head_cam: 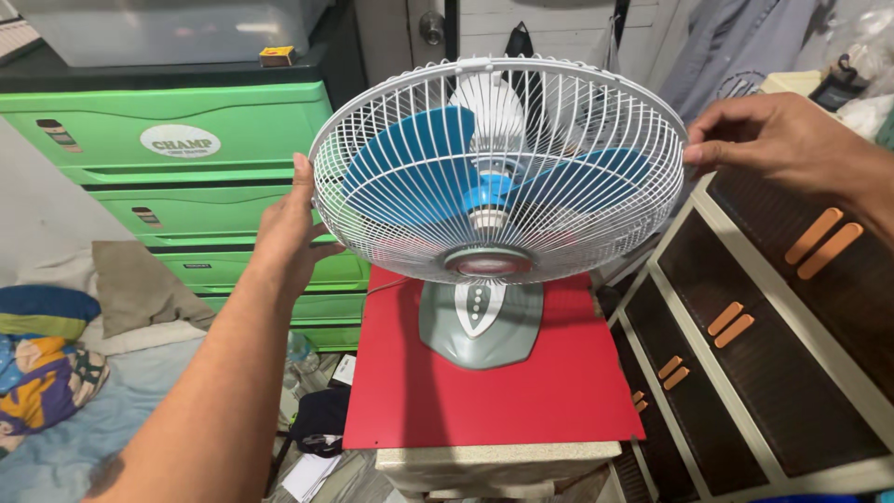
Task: The person disassembles a table fan by removing the front grille, unscrewing the blade hub, detaching the fan blades, and removing the rear grille. The components are placed on the table.
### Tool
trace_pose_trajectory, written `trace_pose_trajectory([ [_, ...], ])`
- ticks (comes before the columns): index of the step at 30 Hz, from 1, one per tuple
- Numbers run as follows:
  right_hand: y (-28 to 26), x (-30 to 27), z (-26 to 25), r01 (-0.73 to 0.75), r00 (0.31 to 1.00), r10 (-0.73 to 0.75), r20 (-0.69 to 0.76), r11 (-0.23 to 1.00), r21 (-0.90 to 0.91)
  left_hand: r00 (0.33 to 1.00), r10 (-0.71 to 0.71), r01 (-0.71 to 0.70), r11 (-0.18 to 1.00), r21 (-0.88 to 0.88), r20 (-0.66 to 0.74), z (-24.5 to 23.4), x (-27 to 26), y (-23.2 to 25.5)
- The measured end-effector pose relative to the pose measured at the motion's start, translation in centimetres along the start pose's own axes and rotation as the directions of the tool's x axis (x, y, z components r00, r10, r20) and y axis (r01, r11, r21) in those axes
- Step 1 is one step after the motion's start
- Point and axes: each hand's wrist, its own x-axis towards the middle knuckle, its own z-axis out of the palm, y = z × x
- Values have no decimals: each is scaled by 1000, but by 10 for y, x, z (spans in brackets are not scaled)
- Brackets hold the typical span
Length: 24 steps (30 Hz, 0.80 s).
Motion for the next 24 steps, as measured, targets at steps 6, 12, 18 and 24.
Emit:
trace_pose_trajectory([
  [6,0,7,0,-30,1000,30,0,999,18,1000,-7,7,1000,3,29,-3,-3,2],
  [12,26,7,5,6,998,-3,-60,999,54,1000,13,-13,999,41,11,1,1,5],
  [18,40,13,22,-69,993,112,-42,824,562,1000,24,-25,999,39,19,3,0,7],
  [24,-2,-18,26,-273,897,432,-97,713,646,999,37,-38,999,14,27,1,-7,2],
])
